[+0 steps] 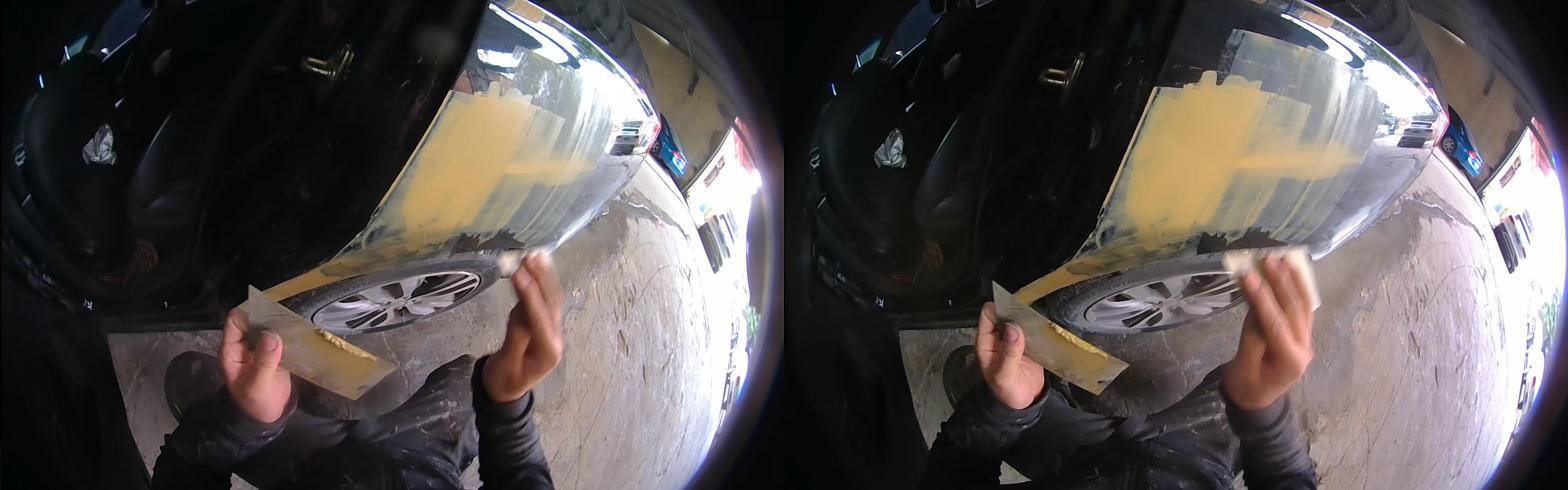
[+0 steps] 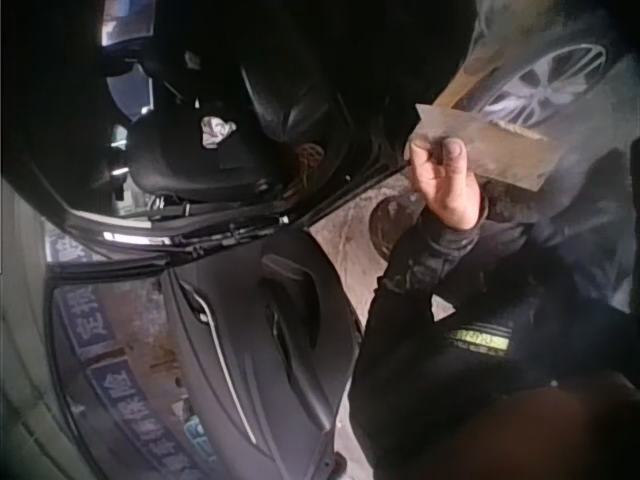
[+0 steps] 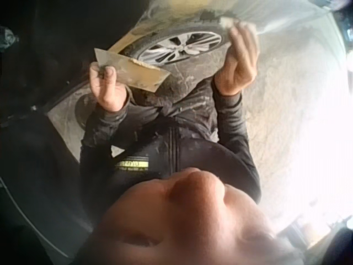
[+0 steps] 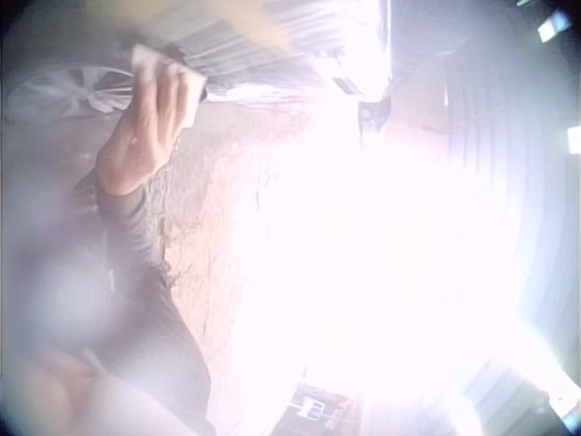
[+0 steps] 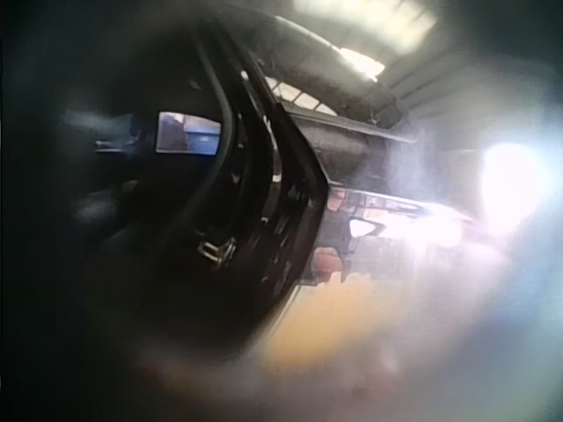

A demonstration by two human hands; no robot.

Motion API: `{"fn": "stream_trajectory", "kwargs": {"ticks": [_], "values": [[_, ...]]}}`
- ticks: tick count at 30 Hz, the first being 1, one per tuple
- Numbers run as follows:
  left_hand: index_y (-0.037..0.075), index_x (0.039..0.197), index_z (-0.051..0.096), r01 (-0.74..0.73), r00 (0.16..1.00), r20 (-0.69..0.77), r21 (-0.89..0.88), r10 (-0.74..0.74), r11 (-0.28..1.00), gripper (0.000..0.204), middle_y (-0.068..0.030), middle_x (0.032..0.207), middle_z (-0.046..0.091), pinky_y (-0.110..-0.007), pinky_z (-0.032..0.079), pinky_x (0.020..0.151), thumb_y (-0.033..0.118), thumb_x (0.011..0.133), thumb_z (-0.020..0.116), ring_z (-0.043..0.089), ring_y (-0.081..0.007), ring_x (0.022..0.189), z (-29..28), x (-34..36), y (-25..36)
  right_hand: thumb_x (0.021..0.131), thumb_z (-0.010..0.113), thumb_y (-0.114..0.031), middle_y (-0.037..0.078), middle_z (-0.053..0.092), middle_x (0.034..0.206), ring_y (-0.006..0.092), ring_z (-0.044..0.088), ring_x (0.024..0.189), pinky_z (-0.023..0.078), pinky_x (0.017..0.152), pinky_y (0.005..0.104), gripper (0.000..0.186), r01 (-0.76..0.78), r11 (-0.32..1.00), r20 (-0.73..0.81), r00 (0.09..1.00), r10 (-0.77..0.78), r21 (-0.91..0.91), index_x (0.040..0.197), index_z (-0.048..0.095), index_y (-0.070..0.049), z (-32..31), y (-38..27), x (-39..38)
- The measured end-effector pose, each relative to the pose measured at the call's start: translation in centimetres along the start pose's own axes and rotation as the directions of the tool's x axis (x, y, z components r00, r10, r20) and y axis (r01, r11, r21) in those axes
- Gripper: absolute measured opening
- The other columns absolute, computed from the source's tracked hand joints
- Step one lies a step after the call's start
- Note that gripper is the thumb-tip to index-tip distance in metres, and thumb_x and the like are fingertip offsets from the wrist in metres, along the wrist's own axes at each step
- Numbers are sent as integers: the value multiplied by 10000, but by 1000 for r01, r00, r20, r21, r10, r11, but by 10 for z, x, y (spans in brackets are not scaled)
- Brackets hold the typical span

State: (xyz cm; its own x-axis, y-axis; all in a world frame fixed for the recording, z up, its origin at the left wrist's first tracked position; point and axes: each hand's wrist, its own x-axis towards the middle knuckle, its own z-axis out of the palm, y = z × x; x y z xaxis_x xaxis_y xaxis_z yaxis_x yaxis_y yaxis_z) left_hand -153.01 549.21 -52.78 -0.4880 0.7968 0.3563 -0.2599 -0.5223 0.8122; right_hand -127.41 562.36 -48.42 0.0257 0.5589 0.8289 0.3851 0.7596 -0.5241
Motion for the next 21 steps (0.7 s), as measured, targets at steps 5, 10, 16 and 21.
{"fn": "stream_trajectory", "kwargs": {"ticks": [5, 10, 16, 21], "values": [[21, 1193, 562, 49, 998, 25, 43, -50, 998, 216, -58, 1187, 676, -302, 454, 1035, 142, 1066, 688, 597, -117, 1080, -1, -4, -6, 909, 577, 71, 200, 751, 1363, 387, 625, 1380, 437, 1213, 484, 491, 383, 900, -76, 911, -406, -209, 1309, 819, -76, 34, 1, 83], [22, 1164, 560, 43, 999, -7, 101, -43, 994, 251, -51, 1138, 666, -294, 451, 1000, 185, 1057, 717, 577, -107, 1034, 2, -6, 4, 907, 589, 62, 191, 761, 1273, 380, 663, 1277, 473, 1150, 462, 438, 468, 870, -158, 858, -489, -155, 1259, 824, -52, 67, -4, 124], [23, 1120, 556, 59, 998, -38, 152, -54, 987, 261, -52, 1102, 657, -291, 442, 984, 211, 1052, 723, 561, -102, 1006, 0, -8, 13, 977, 564, 44, 177, 764, 1337, 325, 660, 1338, 455, 1195, 439, 408, 418, 871, -89, 888, -452, -256, 1289, 815, -35, 80, -6, 96], [19, 1119, 551, 60, 998, -44, 151, -54, 987, 273, -47, 1085, 643, -284, 437, 968, 222, 1051, 720, 548, -101, 988, -1, -4, 14, 784, 626, 34, 167, 739, 1343, 410, 634, 1337, 472, 1166, 492, 574, 316, 892, -72, 932, -356, -322, 1284, 843, -145, 93, -14, 52]]}}
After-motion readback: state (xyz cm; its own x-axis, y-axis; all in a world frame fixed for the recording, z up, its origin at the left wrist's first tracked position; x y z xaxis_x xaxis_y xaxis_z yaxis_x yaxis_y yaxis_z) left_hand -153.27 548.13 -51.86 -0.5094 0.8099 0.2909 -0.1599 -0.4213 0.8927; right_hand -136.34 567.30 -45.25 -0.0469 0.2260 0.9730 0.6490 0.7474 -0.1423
